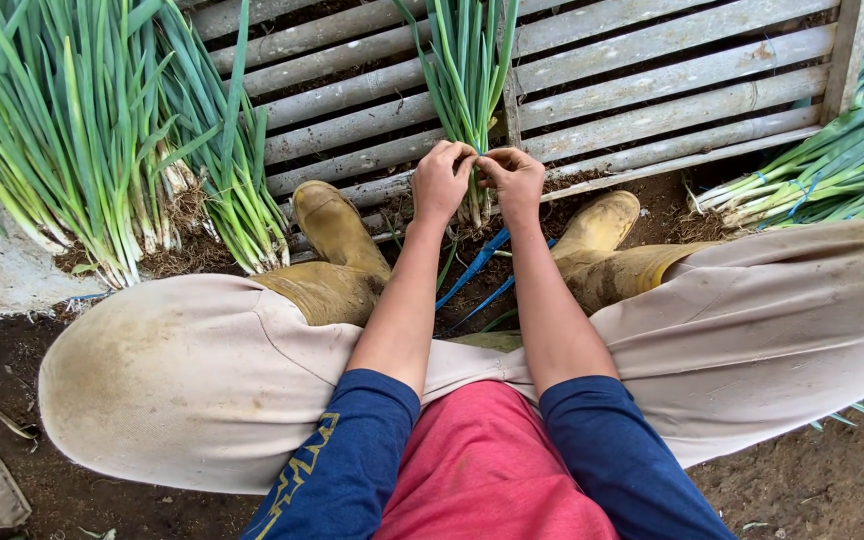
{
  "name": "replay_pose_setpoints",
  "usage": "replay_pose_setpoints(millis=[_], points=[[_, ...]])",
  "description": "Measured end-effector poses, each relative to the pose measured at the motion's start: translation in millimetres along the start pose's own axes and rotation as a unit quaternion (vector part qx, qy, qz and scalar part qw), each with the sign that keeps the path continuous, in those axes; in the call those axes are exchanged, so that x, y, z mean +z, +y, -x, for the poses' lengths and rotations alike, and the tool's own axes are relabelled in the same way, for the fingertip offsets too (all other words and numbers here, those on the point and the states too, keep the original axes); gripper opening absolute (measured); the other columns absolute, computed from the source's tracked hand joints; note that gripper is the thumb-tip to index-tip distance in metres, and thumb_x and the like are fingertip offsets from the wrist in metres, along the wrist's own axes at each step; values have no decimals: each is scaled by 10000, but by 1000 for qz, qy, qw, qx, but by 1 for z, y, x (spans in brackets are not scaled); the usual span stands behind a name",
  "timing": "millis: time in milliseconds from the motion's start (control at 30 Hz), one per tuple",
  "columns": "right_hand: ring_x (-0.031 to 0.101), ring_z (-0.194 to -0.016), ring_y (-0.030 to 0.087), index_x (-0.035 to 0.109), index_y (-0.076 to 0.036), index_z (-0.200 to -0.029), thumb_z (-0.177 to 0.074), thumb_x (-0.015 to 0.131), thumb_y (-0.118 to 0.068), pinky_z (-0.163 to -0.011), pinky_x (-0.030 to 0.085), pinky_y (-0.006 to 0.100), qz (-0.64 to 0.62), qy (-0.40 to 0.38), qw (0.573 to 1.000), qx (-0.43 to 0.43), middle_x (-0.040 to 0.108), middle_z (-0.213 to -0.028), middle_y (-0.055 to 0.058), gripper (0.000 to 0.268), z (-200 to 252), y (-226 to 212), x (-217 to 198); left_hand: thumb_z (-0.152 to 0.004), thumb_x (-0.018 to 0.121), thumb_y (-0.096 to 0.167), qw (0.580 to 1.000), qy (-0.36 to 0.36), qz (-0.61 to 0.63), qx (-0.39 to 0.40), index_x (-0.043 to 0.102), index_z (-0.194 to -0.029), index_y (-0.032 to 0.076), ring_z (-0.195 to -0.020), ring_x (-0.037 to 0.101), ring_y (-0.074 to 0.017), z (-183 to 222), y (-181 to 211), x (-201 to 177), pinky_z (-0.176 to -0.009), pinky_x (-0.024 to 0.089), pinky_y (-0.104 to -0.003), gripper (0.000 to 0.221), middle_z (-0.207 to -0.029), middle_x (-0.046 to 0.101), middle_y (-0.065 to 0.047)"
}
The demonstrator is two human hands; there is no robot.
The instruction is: Bundling green onions using plastic ties
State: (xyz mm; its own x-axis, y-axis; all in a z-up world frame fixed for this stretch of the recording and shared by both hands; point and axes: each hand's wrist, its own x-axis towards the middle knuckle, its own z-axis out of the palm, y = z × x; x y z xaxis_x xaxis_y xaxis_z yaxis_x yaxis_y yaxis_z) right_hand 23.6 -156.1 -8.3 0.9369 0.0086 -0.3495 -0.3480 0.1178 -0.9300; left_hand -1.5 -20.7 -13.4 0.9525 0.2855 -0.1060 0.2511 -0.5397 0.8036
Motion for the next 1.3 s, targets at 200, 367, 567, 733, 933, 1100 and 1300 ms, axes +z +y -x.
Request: replay_pose_setpoints(millis=[200,367,567,733,933,1100,1300], points=[[755,-690,198,766,32,-943,-864,861,-30,-567,687,315,3,0,1000,-9,734,-781,170,138,1,1,3,-918,720,279,1000,-8,-25,18,715,-930,279,-918,724,-276,-1,-1,0,-810,612,-462,13,-925,691,20],[734,-727,190,740,58,-999,-931,790,-48,-623,711,349,-41,-14,999,-1,703,-815,141,136,2,10,2,-924,729,295,999,-33,-11,35,727,-939,265,-915,729,-262,-10,-19,4,-803,618,-442,34,-908,699,28],[704,-744,181,740,63,-1006,-977,746,-52,-631,702,377,-11,-62,998,-29,676,-839,133,119,-1,14,-3,-921,715,123,985,-161,22,50,758,-927,180,-941,711,-331,-35,-17,-18,-868,578,-453,72,-878,718,-81],[693,-640,171,755,33,-963,-944,769,-4,-529,655,336,126,-105,980,-113,595,-793,108,44,-6,6,-10,-919,721,135,968,-249,-12,-12,758,-951,174,-998,718,-293,-56,-10,-18,-918,565,-446,63,-910,753,-67],[682,-661,277,728,-53,-910,-899,812,-42,-542,571,368,363,-78,873,-318,538,-809,73,85,-10,25,-13,-956,686,149,952,-299,-28,-54,734,-976,149,-995,712,-289,-57,-1,-24,-906,558,-446,52,-923,748,-89],[674,-655,267,673,-140,-936,-917,770,-133,-579,604,364,487,-24,775,-402,511,-840,27,100,-14,45,-10,-991,635,170,957,-287,-27,-43,724,-998,153,-1018,709,-307,-55,-2,-26,-926,564,-449,90,-944,748,-106],[648,-566,135,554,-184,-826,-955,666,-176,-473,537,235,612,3,578,-539,443,-838,-41,171,-24,39,-15,-990,594,133,965,-258,-29,-38,783,-994,220,-978,732,-282,-51,5,-26,-952,574,-419,209,-884,784,-55]])
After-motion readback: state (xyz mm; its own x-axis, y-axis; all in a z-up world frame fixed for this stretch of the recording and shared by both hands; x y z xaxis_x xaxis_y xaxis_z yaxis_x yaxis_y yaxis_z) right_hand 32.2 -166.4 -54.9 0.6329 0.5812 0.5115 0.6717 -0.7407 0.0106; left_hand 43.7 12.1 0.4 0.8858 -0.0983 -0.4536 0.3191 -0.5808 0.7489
